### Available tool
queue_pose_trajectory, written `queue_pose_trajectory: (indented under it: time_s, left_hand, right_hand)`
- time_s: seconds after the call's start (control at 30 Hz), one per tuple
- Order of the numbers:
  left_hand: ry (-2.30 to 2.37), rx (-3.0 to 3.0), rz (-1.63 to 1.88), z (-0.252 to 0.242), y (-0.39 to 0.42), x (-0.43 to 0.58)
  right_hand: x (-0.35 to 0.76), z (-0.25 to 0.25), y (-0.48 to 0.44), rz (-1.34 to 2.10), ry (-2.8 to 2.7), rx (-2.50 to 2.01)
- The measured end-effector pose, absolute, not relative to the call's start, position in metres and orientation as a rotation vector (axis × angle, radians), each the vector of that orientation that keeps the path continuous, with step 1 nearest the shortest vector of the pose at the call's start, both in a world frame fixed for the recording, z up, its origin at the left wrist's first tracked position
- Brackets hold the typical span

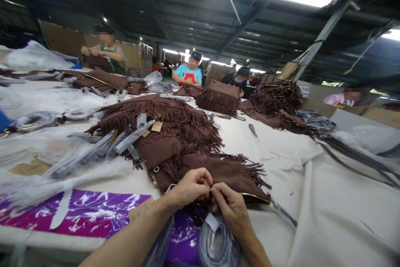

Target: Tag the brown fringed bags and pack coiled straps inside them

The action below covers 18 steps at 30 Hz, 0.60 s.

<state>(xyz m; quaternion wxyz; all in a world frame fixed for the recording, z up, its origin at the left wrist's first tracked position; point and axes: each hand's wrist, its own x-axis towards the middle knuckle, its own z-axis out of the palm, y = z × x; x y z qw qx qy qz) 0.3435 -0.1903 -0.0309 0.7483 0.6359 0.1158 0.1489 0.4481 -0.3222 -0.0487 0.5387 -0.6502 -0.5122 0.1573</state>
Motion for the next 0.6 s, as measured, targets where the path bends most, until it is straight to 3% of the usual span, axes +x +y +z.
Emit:
queue_pose_trajectory:
  time_s: [0.6]
  left_hand:
    - [0.26, 1.398, 0.399, -0.0303, -0.1987, 0.3451]
  right_hand:
    - [0.4433, -0.0527, -0.3194, 0.439, -1.13, -1.56]
